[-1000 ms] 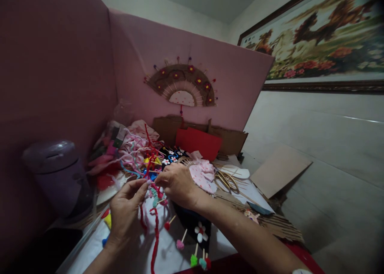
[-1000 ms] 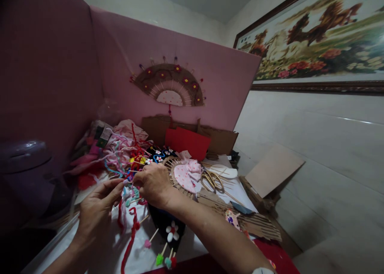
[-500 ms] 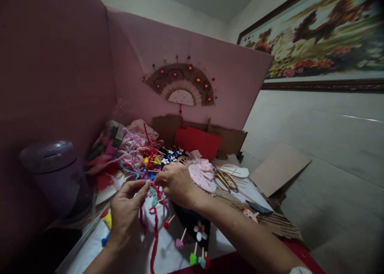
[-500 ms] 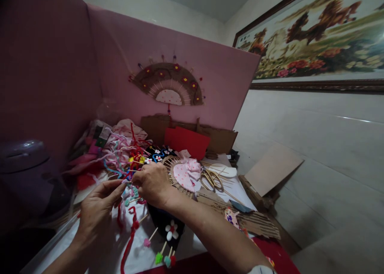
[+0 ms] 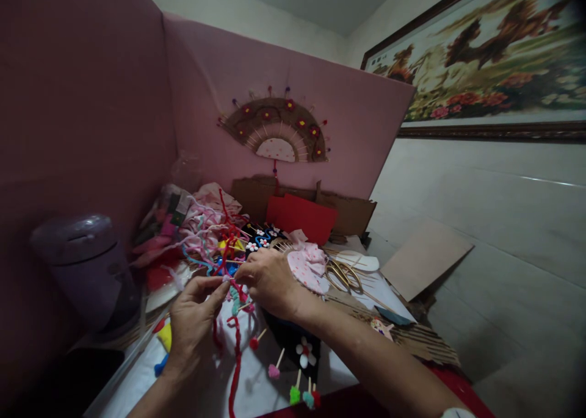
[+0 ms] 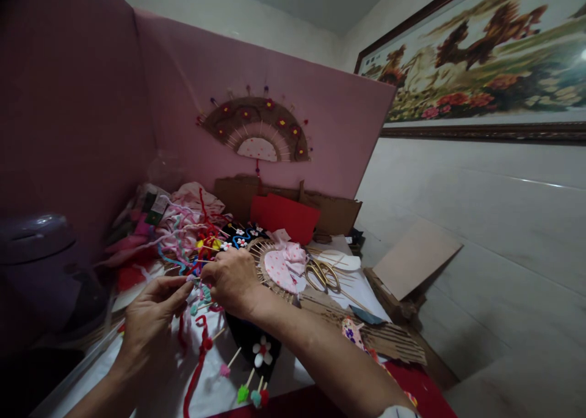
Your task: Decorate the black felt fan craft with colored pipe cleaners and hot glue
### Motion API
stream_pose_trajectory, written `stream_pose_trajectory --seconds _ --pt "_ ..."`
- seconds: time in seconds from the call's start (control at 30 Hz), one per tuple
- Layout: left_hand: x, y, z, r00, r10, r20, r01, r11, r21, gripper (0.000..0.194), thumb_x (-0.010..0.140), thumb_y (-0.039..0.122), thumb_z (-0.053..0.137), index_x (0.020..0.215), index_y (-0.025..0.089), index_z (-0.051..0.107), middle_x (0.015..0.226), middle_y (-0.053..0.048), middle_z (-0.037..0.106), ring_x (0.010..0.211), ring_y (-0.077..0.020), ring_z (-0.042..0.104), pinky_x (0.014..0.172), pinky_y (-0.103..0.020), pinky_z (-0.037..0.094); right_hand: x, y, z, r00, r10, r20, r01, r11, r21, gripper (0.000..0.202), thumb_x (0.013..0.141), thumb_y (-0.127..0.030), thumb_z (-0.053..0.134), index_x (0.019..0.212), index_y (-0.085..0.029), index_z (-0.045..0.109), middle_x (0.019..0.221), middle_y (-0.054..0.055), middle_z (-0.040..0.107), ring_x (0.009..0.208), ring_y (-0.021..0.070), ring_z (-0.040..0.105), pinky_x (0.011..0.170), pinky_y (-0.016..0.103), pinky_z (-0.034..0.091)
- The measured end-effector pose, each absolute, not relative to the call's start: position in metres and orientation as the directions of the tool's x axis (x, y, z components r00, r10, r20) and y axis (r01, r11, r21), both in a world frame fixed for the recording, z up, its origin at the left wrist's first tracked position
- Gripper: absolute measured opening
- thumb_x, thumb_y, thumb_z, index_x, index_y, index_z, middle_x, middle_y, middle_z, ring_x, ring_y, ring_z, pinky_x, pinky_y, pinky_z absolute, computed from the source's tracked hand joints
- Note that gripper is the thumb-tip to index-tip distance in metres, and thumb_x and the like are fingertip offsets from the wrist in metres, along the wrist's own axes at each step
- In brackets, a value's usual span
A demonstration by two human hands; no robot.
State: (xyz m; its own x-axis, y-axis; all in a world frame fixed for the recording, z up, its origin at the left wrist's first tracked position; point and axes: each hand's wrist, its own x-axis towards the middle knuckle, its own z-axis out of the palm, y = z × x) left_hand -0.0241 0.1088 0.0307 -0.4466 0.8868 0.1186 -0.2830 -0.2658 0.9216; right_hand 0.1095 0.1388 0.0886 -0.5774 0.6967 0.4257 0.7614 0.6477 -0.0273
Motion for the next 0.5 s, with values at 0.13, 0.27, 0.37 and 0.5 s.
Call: stream_pose_trajectory --seconds 0.13,0.27,0.37,0.5 --pt "-0.0246 0.1102 0.0293 -0.444 0.885 0.138 -0.268 -0.279 0.922 0.031 0.047 0.031 0.084 0.066 0.015 0.066 0.056 0.004 0.058 0.05 -0.0075 0.043 0.045 -0.019 0.032 0.1089 0.1383 0.0892 -0.582 0.692 0.428 0.761 0.649 -0.013 0.013 0.079 -0.02 0.062 0.079 -0.028 0.073 0.073 0.001 0.066 0.073 0.0156 0.055 0.061 0.028 0.03" --pt "-0.0248 0.1097 0.0293 -0.443 0.886 0.14 -0.255 -0.274 0.927 0.031 0.047 0.032 0.084 0.066 0.014 0.066 0.056 0.003 0.058 0.05 -0.0077 0.043 0.045 -0.019 0.031 0.109 0.1383 0.0886 -0.585 0.685 0.434 0.759 0.651 -0.002 0.011 0.077 -0.02 0.064 0.078 -0.028 0.072 0.073 0.0 0.066 0.073 0.0158 0.055 0.061 0.028 0.03" --pt "-0.0255 0.1098 0.0289 -0.437 0.886 0.153 -0.24 -0.279 0.93 0.031 0.048 0.033 0.084 0.066 0.015 0.067 0.057 0.003 0.059 0.05 -0.0083 0.044 0.045 -0.02 0.032 0.1092 0.1387 0.0876 -0.586 0.681 0.44 0.759 0.651 0.003 0.01 0.077 -0.02 0.065 0.078 -0.028 0.072 0.073 0.0 0.066 0.073 0.016 0.055 0.061 0.029 0.029" --pt "-0.027 0.1103 0.0289 -0.443 0.876 0.19 -0.18 -0.294 0.939 0.03 0.048 0.034 0.083 0.066 0.015 0.068 0.058 0.002 0.06 0.05 -0.0097 0.045 0.045 -0.021 0.031 0.1096 0.1401 0.0852 -0.592 0.673 0.444 0.754 0.657 0.01 0.01 0.077 -0.021 0.065 0.079 -0.028 0.072 0.073 0.0 0.066 0.074 0.0161 0.054 0.061 0.028 0.029"
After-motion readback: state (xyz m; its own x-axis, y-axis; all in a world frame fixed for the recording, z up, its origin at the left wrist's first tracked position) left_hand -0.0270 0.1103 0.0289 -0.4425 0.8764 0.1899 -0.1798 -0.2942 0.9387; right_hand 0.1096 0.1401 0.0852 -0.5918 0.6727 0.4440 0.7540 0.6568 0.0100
